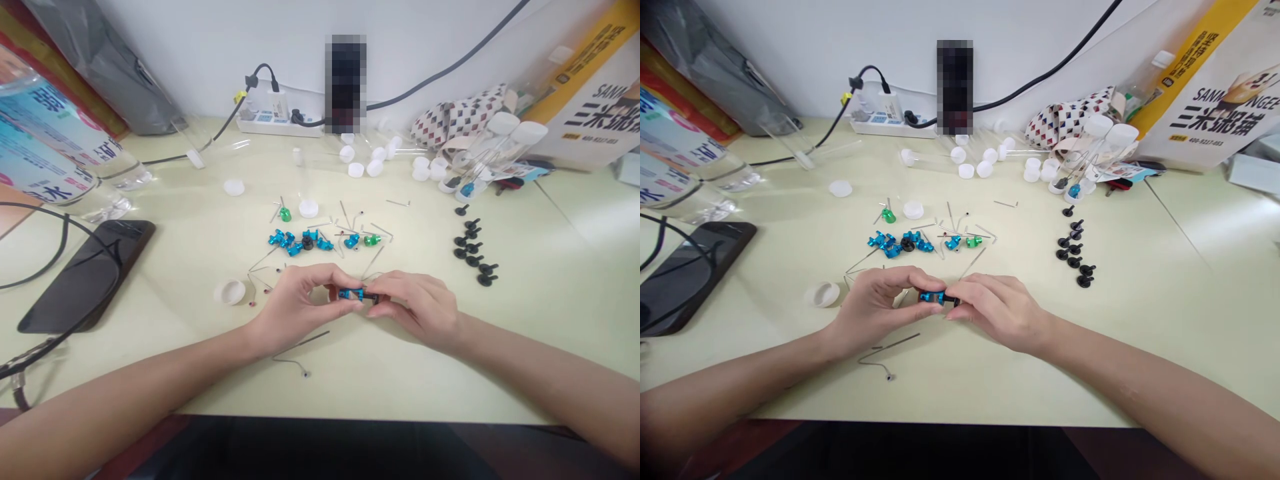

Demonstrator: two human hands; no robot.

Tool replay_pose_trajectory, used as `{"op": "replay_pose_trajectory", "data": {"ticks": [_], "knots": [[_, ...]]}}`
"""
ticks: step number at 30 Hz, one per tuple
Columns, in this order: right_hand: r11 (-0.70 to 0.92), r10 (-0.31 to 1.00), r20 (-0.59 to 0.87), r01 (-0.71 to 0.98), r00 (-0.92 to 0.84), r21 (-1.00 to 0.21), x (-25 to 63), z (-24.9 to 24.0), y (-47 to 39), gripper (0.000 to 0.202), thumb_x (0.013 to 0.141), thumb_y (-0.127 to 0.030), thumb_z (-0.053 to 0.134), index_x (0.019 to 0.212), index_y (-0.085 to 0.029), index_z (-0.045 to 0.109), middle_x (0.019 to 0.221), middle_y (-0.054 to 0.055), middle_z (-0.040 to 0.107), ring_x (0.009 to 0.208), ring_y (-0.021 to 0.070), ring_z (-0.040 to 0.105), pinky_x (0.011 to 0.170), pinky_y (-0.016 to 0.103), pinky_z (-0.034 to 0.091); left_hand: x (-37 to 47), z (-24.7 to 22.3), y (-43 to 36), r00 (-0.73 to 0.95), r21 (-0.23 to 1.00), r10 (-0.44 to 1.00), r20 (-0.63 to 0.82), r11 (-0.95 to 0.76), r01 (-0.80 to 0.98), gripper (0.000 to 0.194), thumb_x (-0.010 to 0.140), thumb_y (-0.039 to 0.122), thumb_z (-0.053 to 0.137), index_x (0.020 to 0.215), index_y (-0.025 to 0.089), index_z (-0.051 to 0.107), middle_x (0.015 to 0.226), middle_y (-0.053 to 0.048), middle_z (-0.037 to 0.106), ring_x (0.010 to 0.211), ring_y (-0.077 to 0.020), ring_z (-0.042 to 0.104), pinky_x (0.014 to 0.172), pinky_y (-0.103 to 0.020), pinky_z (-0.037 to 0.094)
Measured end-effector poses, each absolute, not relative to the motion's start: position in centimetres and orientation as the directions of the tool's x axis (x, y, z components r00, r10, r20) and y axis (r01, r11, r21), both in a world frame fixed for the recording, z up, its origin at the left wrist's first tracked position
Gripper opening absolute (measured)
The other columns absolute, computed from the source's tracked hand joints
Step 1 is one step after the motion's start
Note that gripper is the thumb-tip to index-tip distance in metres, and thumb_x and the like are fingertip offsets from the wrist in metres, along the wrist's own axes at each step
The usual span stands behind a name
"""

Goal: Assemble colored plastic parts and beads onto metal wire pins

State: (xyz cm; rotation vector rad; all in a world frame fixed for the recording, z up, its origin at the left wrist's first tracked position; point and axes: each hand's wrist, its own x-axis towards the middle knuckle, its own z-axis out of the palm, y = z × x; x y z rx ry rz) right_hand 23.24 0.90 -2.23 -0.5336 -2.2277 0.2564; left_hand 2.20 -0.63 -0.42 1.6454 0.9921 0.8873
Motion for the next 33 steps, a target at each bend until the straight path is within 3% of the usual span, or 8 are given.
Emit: {"op": "replay_pose_trajectory", "data": {"ticks": [6, 11, 16, 29, 33], "knots": [[0.889, 0.458, 0.664, 0.288, -0.591, -0.357, 23.44, -2.57, 0.97, 0.024, 0.082, -0.025, 0.063, 0.102, -0.014, 0.056, 0.086, 0.008, 0.067, 0.080, 0.0147, 0.065, 0.068, 0.025, 0.057, 2.29, -0.31, -0.64, 0.374, 0.961, 0.923, 0.093, -0.181, 0.208, 0.015, 0.075, 0.023, 0.069, 0.089, 0.018, 0.069, 0.082, -0.004, 0.070, 0.075, -0.0161, 0.063, 0.070, -0.029, 0.051], [0.883, 0.465, 0.665, 0.247, -0.585, -0.400, 23.42, -2.58, 1.06, 0.025, 0.082, -0.015, 0.059, 0.106, -0.015, 0.053, 0.086, 0.007, 0.067, 0.080, 0.0141, 0.065, 0.068, 0.025, 0.057, 2.28, -0.39, -0.60, 0.368, 0.963, 0.923, 0.111, -0.192, 0.192, 0.017, 0.074, 0.024, 0.070, 0.090, 0.018, 0.069, 0.081, -0.004, 0.069, 0.071, -0.0154, 0.061, 0.069, -0.030, 0.051], [0.871, 0.487, 0.653, 0.271, -0.580, -0.410, 23.50, -2.87, 1.03, 0.024, 0.084, -0.016, 0.059, 0.108, -0.015, 0.054, 0.086, 0.006, 0.069, 0.085, 0.0143, 0.066, 0.073, 0.025, 0.057, 2.22, -0.43, -0.58, 0.378, 0.961, 0.919, 0.110, -0.195, 0.195, 0.017, 0.075, 0.023, 0.070, 0.091, 0.018, 0.069, 0.082, -0.005, 0.069, 0.073, -0.0158, 0.062, 0.069, -0.029, 0.050], [0.894, 0.448, 0.686, 0.312, -0.574, -0.323, 23.49, -2.70, 1.07, 0.021, 0.085, -0.023, 0.060, 0.104, -0.014, 0.056, 0.078, 0.005, 0.070, 0.074, 0.0128, 0.068, 0.067, 0.022, 0.057, 2.16, -0.38, -0.63, 0.394, 0.964, 0.913, 0.101, -0.187, 0.187, 0.016, 0.076, 0.022, 0.069, 0.092, 0.020, 0.069, 0.084, -0.003, 0.070, 0.076, -0.0159, 0.063, 0.069, -0.028, 0.050], [0.880, 0.475, 0.667, 0.298, -0.574, -0.371, 23.47, -2.80, 1.00, 0.028, 0.083, -0.023, 0.063, 0.108, -0.015, 0.053, 0.086, 0.005, 0.070, 0.075, 0.0123, 0.067, 0.067, 0.022, 0.057, 2.25, -0.30, -0.59, 0.374, 0.974, 0.924, 0.084, -0.156, 0.166, 0.016, 0.074, 0.021, 0.070, 0.090, 0.019, 0.070, 0.082, -0.003, 0.069, 0.071, -0.0135, 0.061, 0.066, -0.026, 0.049]]}}
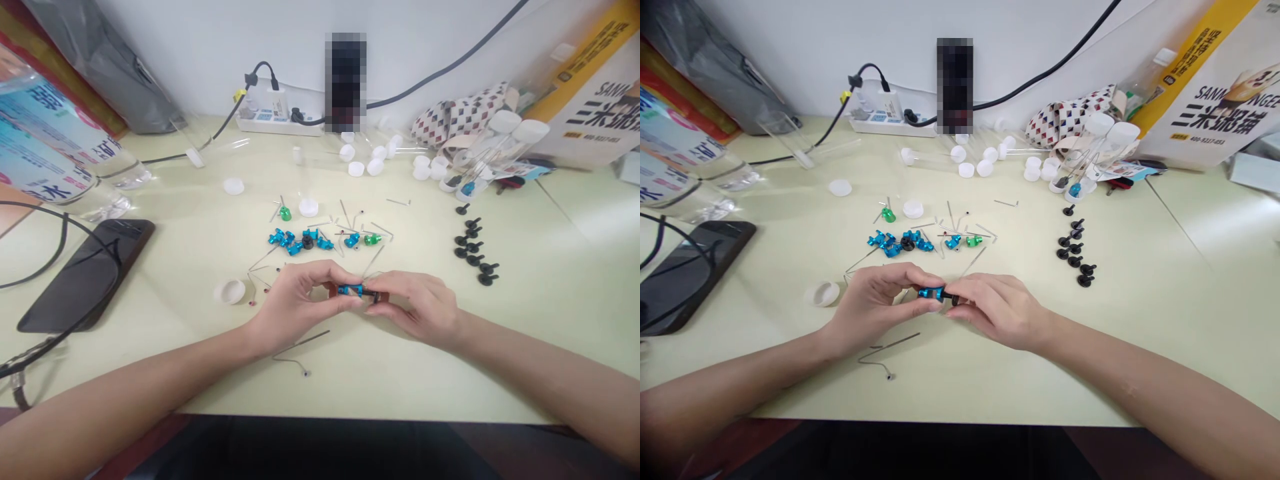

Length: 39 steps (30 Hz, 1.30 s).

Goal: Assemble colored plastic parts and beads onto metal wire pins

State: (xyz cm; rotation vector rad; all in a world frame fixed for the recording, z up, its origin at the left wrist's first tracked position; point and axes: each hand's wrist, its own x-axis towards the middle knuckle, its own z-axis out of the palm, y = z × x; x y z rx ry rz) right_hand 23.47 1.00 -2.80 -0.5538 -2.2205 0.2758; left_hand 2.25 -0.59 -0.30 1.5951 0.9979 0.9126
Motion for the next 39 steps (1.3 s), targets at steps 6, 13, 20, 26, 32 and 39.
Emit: {"op": "replay_pose_trajectory", "data": {"ticks": [6, 13, 20, 26, 32, 39], "knots": [[0.880, 0.474, 0.685, 0.284, -0.554, -0.379, 23.50, -3.17, 0.80, 0.029, 0.084, -0.011, 0.057, 0.111, -0.017, 0.051, 0.088, 0.004, 0.070, 0.085, 0.0132, 0.067, 0.072, 0.024, 0.057, 2.21, -0.19, -0.49, 0.372, 0.978, 0.925, 0.073, -0.139, 0.153, 0.017, 0.074, 0.021, 0.071, 0.090, 0.017, 0.070, 0.082, -0.005, 0.069, 0.073, -0.0154, 0.062, 0.069, -0.028, 0.050], [0.861, 0.508, 0.654, 0.304, -0.560, -0.408, 23.58, -3.50, 0.79, 0.025, 0.086, -0.018, 0.057, 0.110, -0.015, 0.052, 0.086, 0.003, 0.071, 0.079, 0.0117, 0.069, 0.070, 0.019, 0.057, 2.29, -0.19, -0.33, 0.394, 0.986, 0.916, 0.078, -0.130, 0.108, 0.017, 0.073, 0.018, 0.072, 0.090, 0.019, 0.070, 0.081, -0.001, 0.070, 0.073, -0.0120, 0.062, 0.068, -0.023, 0.050], [0.838, 0.540, 0.618, 0.300, -0.571, -0.455, 23.72, -3.41, 0.81, 0.024, 0.085, -0.021, 0.061, 0.107, -0.015, 0.054, 0.086, 0.003, 0.071, 0.078, 0.0118, 0.068, 0.070, 0.018, 0.055, 2.21, -0.36, -0.45, 0.397, 0.984, 0.914, 0.079, -0.137, 0.118, 0.018, 0.074, 0.018, 0.071, 0.091, 0.019, 0.070, 0.082, -0.001, 0.070, 0.073, -0.0123, 0.063, 0.069, -0.024, 0.050], [0.845, 0.530, 0.625, 0.294, -0.574, -0.447, 23.40, -3.10, 0.99, 0.019, 0.084, -0.025, 0.061, 0.100, -0.015, 0.055, 0.081, 0.004, 0.071, 0.070, 0.0118, 0.067, 0.063, 0.020, 0.054, 2.31, -0.33, -0.58, 0.389, 0.976, 0.917, 0.084, -0.155, 0.153, 0.015, 0.075, 0.019, 0.070, 0.090, 0.020, 0.070, 0.082, -0.001, 0.070, 0.072, -0.0120, 0.062, 0.065, -0.023, 0.049], [0.851, 0.523, 0.627, 0.311, -0.577, -0.424, 23.27, -2.60, 1.06, 0.017, 0.085, -0.028, 0.060, 0.097, -0.016, 0.055, 0.078, 0.003, 0.070, 0.067, 0.0111, 0.065, 0.061, 0.020, 0.053, 2.29, -0.24, -0.63, 0.379, 0.978, 0.923, 0.073, -0.141, 0.153, 0.015, 0.075, 0.020, 0.070, 0.090, 0.021, 0.070, 0.082, -0.001, 0.070, 0.071, -0.0117, 0.061, 0.063, -0.022, 0.049], [0.846, 0.532, 0.608, 0.334, -0.590, -0.416, 23.45, -2.81, 1.08, 0.021, 0.085, -0.031, 0.061, 0.097, -0.015, 0.054, 0.079, 0.004, 0.069, 0.065, 0.0105, 0.064, 0.060, 0.020, 0.052, 2.29, -0.28, -0.63, 0.368, 0.976, 0.926, 0.082, -0.149, 0.160, 0.015, 0.074, 0.019, 0.071, 0.089, 0.021, 0.070, 0.083, -0.001, 0.071, 0.071, -0.0117, 0.061, 0.065, -0.023, 0.049]]}}
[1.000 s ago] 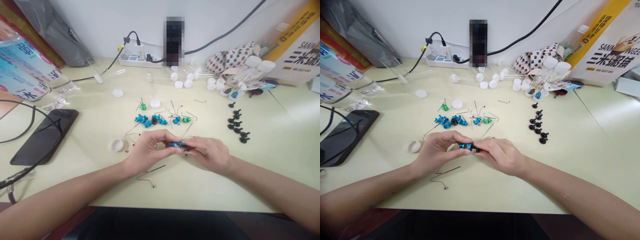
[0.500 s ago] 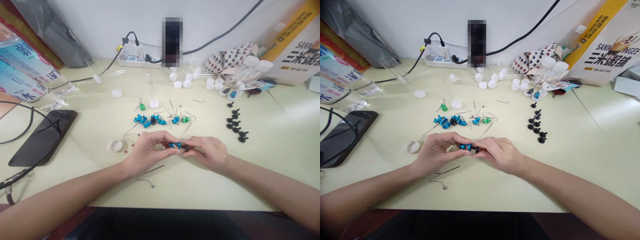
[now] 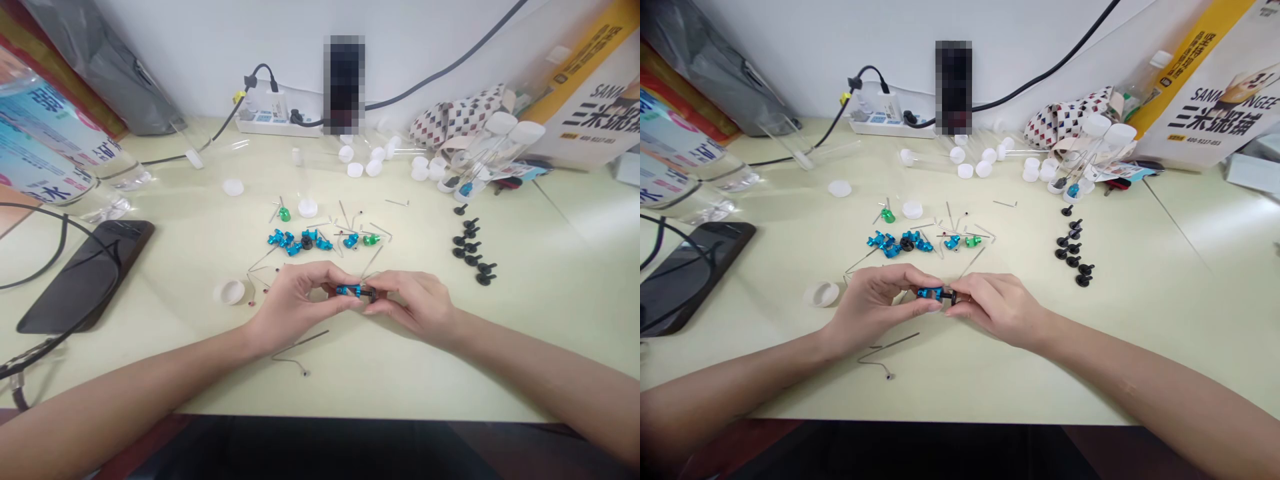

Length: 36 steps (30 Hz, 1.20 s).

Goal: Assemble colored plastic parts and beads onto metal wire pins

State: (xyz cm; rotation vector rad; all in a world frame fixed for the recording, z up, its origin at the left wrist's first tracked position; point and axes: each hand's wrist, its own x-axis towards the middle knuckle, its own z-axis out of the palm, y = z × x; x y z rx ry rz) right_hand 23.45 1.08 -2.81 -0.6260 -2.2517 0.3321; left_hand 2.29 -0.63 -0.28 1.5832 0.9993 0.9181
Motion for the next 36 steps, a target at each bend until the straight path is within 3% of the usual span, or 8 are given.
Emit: {"op": "replay_pose_trajectory", "data": {"ticks": [8, 13, 20, 36], "knots": [[0.837, 0.543, 0.571, 0.351, -0.615, -0.419, 23.4, -2.4, 1.1, 0.025, 0.089, -0.039, 0.051, 0.094, -0.015, 0.055, 0.073, 0.003, 0.068, 0.059, 0.0095, 0.062, 0.055, 0.019, 0.050, 2.3, -0.3, -0.7, 0.382, 0.974, 0.920, 0.085, -0.158, 0.164, 0.016, 0.074, 0.020, 0.071, 0.090, 0.018, 0.070, 0.085, -0.003, 0.071, 0.076, -0.0150, 0.064, 0.069, -0.027, 0.050], [0.828, 0.559, 0.579, 0.354, -0.594, -0.436, 23.3, -2.2, 1.0, 0.034, 0.087, -0.038, 0.055, 0.110, -0.014, 0.051, 0.084, 0.005, 0.067, 0.064, 0.0109, 0.063, 0.062, 0.022, 0.053, 2.4, -0.2, -0.6, 0.336, 0.984, 0.939, 0.075, -0.125, 0.130, 0.016, 0.073, 0.019, 0.071, 0.089, 0.017, 0.070, 0.085, -0.004, 0.071, 0.075, -0.0166, 0.065, 0.069, -0.029, 0.052], [0.860, 0.510, 0.665, 0.321, -0.546, -0.397, 23.4, -2.9, 0.9, 0.027, 0.084, -0.014, 0.059, 0.110, -0.016, 0.053, 0.094, 0.007, 0.068, 0.090, 0.0151, 0.065, 0.077, 0.027, 0.056, 2.4, -0.3, -0.4, 0.310, 0.980, 0.947, 0.088, -0.137, 0.142, 0.015, 0.073, 0.018, 0.072, 0.087, 0.017, 0.070, 0.080, -0.005, 0.069, 0.070, -0.0151, 0.062, 0.065, -0.028, 0.052], [0.856, 0.516, 0.645, 0.306, -0.564, -0.417, 23.6, -3.2, 0.9, 0.023, 0.086, -0.018, 0.058, 0.108, -0.016, 0.055, 0.090, 0.006, 0.069, 0.085, 0.0136, 0.066, 0.075, 0.024, 0.056, 2.4, -0.1, -0.5, 0.355, 0.976, 0.930, 0.097, -0.159, 0.150, 0.014, 0.074, 0.018, 0.070, 0.088, 0.018, 0.071, 0.081, -0.003, 0.071, 0.070, -0.0141, 0.063, 0.066, -0.026, 0.052]]}}
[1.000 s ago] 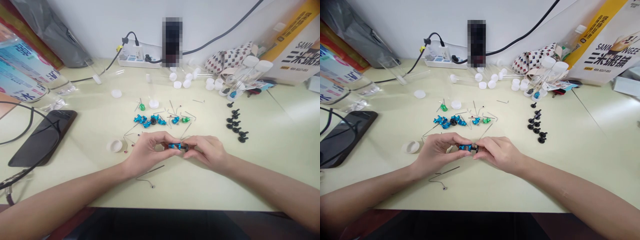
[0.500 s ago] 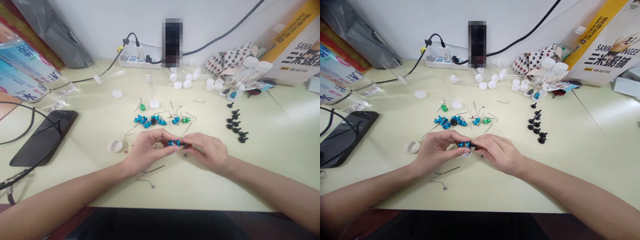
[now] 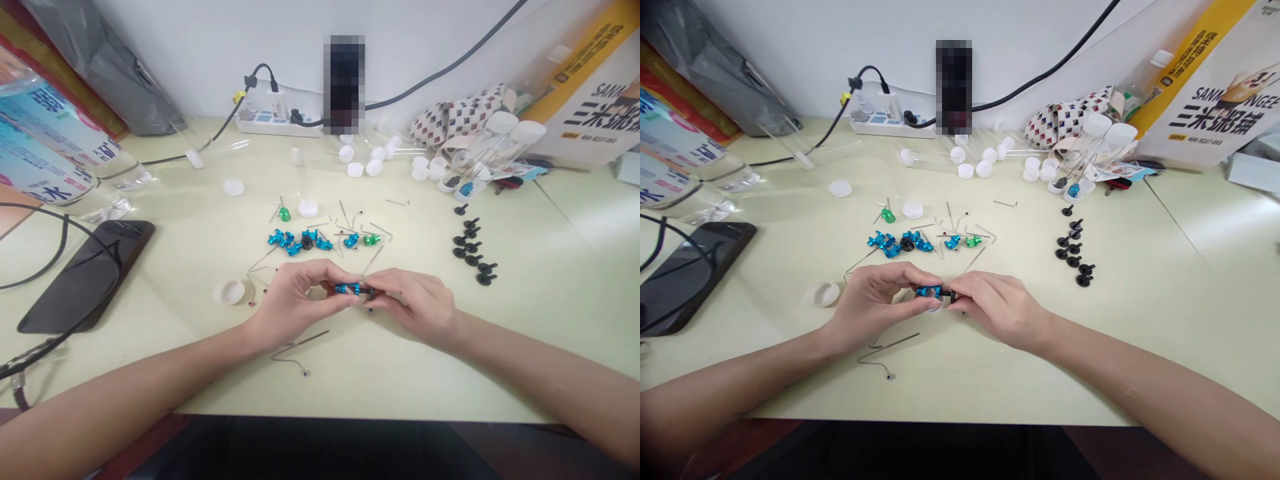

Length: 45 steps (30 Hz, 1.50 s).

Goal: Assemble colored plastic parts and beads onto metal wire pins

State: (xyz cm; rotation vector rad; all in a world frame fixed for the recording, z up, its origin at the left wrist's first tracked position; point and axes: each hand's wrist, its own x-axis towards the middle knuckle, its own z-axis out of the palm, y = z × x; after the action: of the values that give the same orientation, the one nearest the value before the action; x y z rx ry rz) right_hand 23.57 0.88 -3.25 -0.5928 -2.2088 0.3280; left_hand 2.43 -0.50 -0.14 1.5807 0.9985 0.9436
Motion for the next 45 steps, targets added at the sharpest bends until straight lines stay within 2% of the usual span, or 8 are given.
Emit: {"op": "replay_pose_trajectory", "data": {"ticks": [8, 11, 14, 22, 38, 45], "knots": [[0.847, 0.531, 0.621, 0.334, -0.576, -0.415, 23.37, -2.62, 1.02, 0.019, 0.087, -0.022, 0.057, 0.104, -0.016, 0.054, 0.085, 0.005, 0.069, 0.072, 0.0119, 0.065, 0.066, 0.021, 0.054, 2.37, -0.15, -0.52, 0.348, 0.973, 0.932, 0.097, -0.162, 0.163, 0.015, 0.074, 0.021, 0.071, 0.089, 0.018, 0.070, 0.082, -0.004, 0.071, 0.073, -0.0155, 0.064, 0.067, -0.027, 0.053], [0.829, 0.559, 0.610, 0.361, -0.562, -0.427, 23.38, -2.66, 1.02, 0.026, 0.084, -0.027, 0.061, 0.108, -0.017, 0.053, 0.085, 0.004, 0.068, 0.070, 0.0115, 0.065, 0.066, 0.021, 0.054, 2.36, -0.27, -0.50, 0.323, 0.975, 0.941, 0.101, -0.158, 0.154, 0.016, 0.073, 0.019, 0.072, 0.088, 0.018, 0.070, 0.083, -0.004, 0.071, 0.076, -0.0163, 0.065, 0.069, -0.028, 0.053], [0.802, 0.597, 0.604, 0.400, -0.528, -0.443, 23.47, -2.93, 0.95, 0.033, 0.083, -0.028, 0.062, 0.113, -0.019, 0.051, 0.085, 0.001, 0.068, 0.071, 0.0112, 0.065, 0.068, 0.022, 0.055, 2.34, -0.38, -0.47, 0.286, 0.975, 0.952, 0.109, -0.158, 0.156, 0.016, 0.072, 0.019, 0.073, 0.087, 0.018, 0.070, 0.083, -0.005, 0.070, 0.077, -0.0175, 0.065, 0.070, -0.029, 0.054], [0.841, 0.542, 0.638, 0.362, -0.547, -0.403, 23.51, -3.05, 0.87, 0.023, 0.087, -0.018, 0.055, 0.110, -0.019, 0.054, 0.093, 0.003, 0.069, 0.085, 0.0124, 0.066, 0.074, 0.023, 0.056, 2.38, -0.24, -0.46, 0.318, 0.967, 0.941, 0.111, -0.177, 0.186, 0.013, 0.074, 0.020, 0.071, 0.087, 0.018, 0.071, 0.079, -0.004, 0.069, 0.071, -0.0155, 0.063, 0.065, -0.029, 0.052], [0.860, 0.510, 0.661, 0.314, -0.550, -0.402, 23.46, -2.99, 0.98, 0.023, 0.085, -0.016, 0.059, 0.107, -0.015, 0.055, 0.089, 0.005, 0.069, 0.080, 0.0121, 0.066, 0.072, 0.020, 0.054, 2.29, -0.20, -0.37, 0.341, 0.968, 0.937, 0.072, -0.147, 0.201, 0.015, 0.074, 0.022, 0.071, 0.088, 0.017, 0.070, 0.083, -0.005, 0.070, 0.074, -0.0165, 0.064, 0.068, -0.029, 0.051], [0.809, 0.587, 0.603, 0.367, -0.540, -0.459, 23.33, -3.10, 0.86, 0.025, 0.084, -0.023, 0.062, 0.106, -0.015, 0.054, 0.089, 0.003, 0.069, 0.074, 0.0106, 0.066, 0.069, 0.019, 0.054, 2.40, -0.37, -0.46, 0.329, 0.976, 0.939, 0.097, -0.155, 0.155, 0.015, 0.072, 0.018, 0.072, 0.088, 0.018, 0.070, 0.082, -0.004, 0.070, 0.075, -0.0168, 0.064, 0.069, -0.029, 0.051]]}}
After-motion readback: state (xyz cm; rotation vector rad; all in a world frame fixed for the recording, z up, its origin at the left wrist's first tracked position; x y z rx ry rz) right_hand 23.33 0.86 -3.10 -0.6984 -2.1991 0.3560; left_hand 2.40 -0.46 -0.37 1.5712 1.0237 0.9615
